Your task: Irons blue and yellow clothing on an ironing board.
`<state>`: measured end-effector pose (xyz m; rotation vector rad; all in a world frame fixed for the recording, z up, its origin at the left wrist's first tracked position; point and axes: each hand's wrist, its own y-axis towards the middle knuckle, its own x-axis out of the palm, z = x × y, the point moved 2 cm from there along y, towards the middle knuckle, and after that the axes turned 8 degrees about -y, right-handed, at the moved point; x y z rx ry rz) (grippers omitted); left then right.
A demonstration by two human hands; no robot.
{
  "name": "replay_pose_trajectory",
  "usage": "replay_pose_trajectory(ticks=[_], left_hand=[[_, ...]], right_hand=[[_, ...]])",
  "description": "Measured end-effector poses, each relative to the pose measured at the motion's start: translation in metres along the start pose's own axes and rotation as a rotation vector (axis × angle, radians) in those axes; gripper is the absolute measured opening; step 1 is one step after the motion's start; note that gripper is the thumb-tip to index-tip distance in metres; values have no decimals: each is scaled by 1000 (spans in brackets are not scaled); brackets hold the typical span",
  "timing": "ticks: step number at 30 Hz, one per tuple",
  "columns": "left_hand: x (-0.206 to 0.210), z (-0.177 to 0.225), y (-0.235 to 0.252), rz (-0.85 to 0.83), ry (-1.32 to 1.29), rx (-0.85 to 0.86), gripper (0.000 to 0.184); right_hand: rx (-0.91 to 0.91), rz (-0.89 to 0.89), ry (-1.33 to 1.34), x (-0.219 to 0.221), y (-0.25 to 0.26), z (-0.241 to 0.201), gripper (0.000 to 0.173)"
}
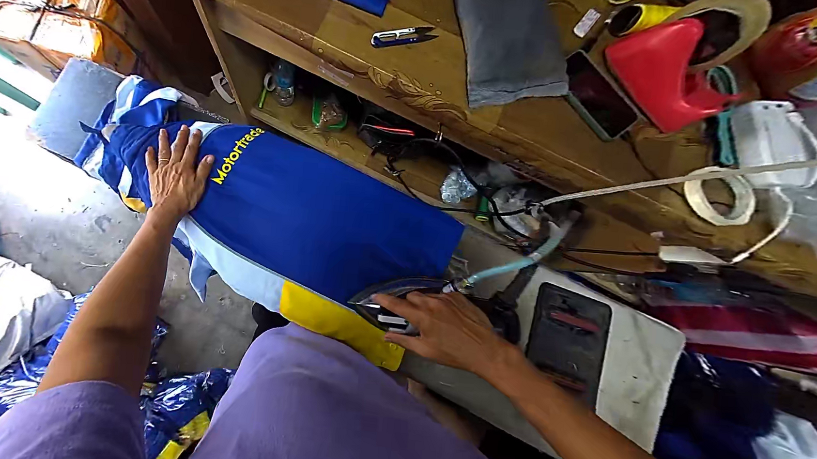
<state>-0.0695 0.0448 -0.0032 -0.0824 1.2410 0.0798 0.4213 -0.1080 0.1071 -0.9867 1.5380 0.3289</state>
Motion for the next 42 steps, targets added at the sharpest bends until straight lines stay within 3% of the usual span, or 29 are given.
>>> replay_pose_trajectory(ticks=[4, 9, 15, 20, 24, 27, 31, 34, 38, 42], left_hand=[[2, -3, 0, 0, 4, -17, 68], [0, -1, -3, 15, -9, -20, 67], [3, -2, 0, 15, 0, -24, 68], [2, -3, 0, 7, -1, -20, 68], [4, -3, 1, 11, -7, -19, 68], [8, -8, 1, 28, -16, -5, 67], [8, -9, 2, 18, -10, -15, 68], [7, -7, 2, 19, -4, -14, 68], [4, -4, 2, 29, -7, 2, 69], [3, -4, 0, 17, 4, 3, 69]], right_hand=[[45, -76, 29, -15, 49, -22, 61], [407, -67, 106, -27, 68, -10, 55], [79, -49, 32, -19, 58, -14, 55], [170, -104, 55, -24, 74, -20, 56], [176, -59, 54, -12, 37, -10, 57], [381, 16, 88, -5, 6, 8, 55], [835, 102, 189, -9, -17, 42, 49], [1024, 163, 262, -8, -29, 68, 53], [1068, 197, 282, -16, -31, 83, 56], [936, 157, 232, -38, 3, 68, 52]])
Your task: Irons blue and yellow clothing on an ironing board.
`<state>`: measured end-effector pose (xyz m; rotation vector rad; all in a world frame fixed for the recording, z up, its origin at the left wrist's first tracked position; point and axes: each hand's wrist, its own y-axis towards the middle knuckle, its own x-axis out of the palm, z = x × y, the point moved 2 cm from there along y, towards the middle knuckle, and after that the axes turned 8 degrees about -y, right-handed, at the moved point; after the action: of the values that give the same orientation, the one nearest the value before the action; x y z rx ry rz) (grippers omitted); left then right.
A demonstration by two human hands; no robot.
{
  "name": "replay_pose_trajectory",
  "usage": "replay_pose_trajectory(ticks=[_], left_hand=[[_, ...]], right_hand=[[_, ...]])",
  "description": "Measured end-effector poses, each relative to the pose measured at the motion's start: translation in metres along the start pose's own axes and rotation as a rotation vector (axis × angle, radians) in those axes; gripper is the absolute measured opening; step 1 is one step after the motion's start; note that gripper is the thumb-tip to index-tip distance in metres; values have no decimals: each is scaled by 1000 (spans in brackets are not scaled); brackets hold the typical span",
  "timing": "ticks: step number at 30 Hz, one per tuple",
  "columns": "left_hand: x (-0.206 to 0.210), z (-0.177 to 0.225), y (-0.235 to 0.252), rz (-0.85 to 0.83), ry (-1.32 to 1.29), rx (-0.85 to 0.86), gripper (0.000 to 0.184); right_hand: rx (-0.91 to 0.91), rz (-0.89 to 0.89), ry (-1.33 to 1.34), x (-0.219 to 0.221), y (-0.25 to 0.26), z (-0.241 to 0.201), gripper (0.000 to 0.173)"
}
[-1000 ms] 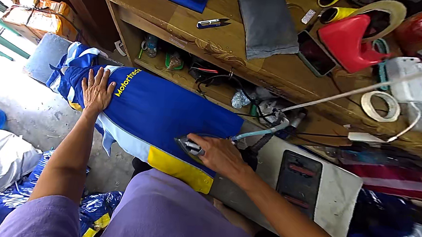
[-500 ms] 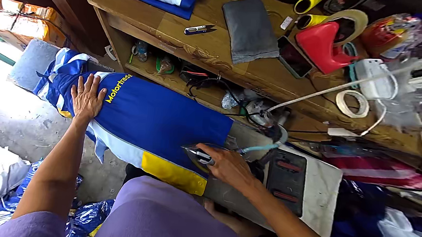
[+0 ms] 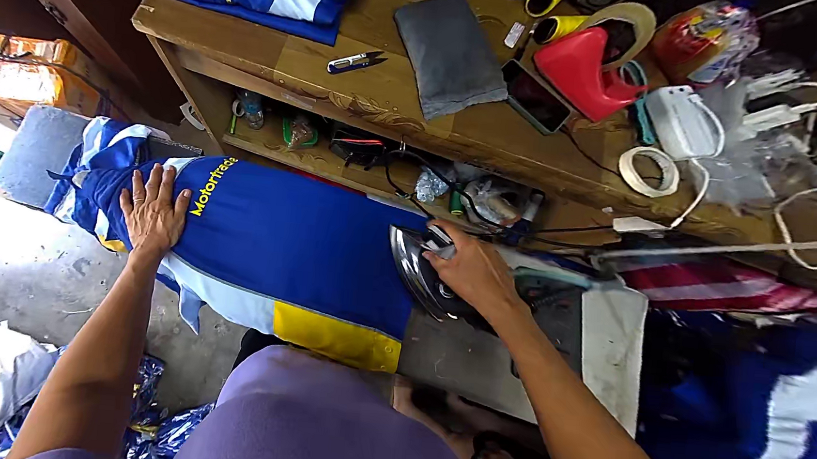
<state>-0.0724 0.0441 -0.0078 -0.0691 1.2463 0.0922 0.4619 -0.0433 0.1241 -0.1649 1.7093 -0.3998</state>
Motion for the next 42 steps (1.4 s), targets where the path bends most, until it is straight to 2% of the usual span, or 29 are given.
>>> replay_pose_trajectory(ticks=[6, 8, 11, 13, 15, 18, 21, 23, 26, 33, 38, 42], left_hand=[[1, 0, 2, 6, -9, 1, 69], [2, 0, 2, 11, -14, -3, 68], [2, 0, 3, 4, -1, -10, 69], [2, 1, 4, 1, 7, -12, 70], [2, 2, 3, 6, 3, -8, 70], [1, 5, 3, 9, 3, -4, 70], [0, 4, 2, 2, 11, -17, 71], [1, 4, 2, 1, 15, -18, 71], [-1, 7, 1, -1, 6, -16, 70], [3, 3, 3, 0, 28, -16, 69], [4, -1, 3, 9, 26, -3, 69], [3, 5, 4, 16, -11, 25, 71]], right_hand=[[-360, -115, -143, 23, 3, -87, 48], [-434, -190, -151, 30, -9, -99, 50], [-552, -246, -145, 37, -33, -94, 51], [-533, -251, -151, 36, -41, -78, 52], [-370, -231, -119, 28, -37, -60, 52], [-31, -144, -24, 11, -14, -28, 49], [76, 26, 53, 11, 7, 8, 52], [11, 74, 27, 11, 9, 18, 52], [-164, 58, -67, 10, -6, 2, 49], [-563, -197, -153, 31, -39, -58, 53], [-621, -234, -151, 37, -45, -62, 54], [-609, -167, -118, 37, -45, -58, 52]])
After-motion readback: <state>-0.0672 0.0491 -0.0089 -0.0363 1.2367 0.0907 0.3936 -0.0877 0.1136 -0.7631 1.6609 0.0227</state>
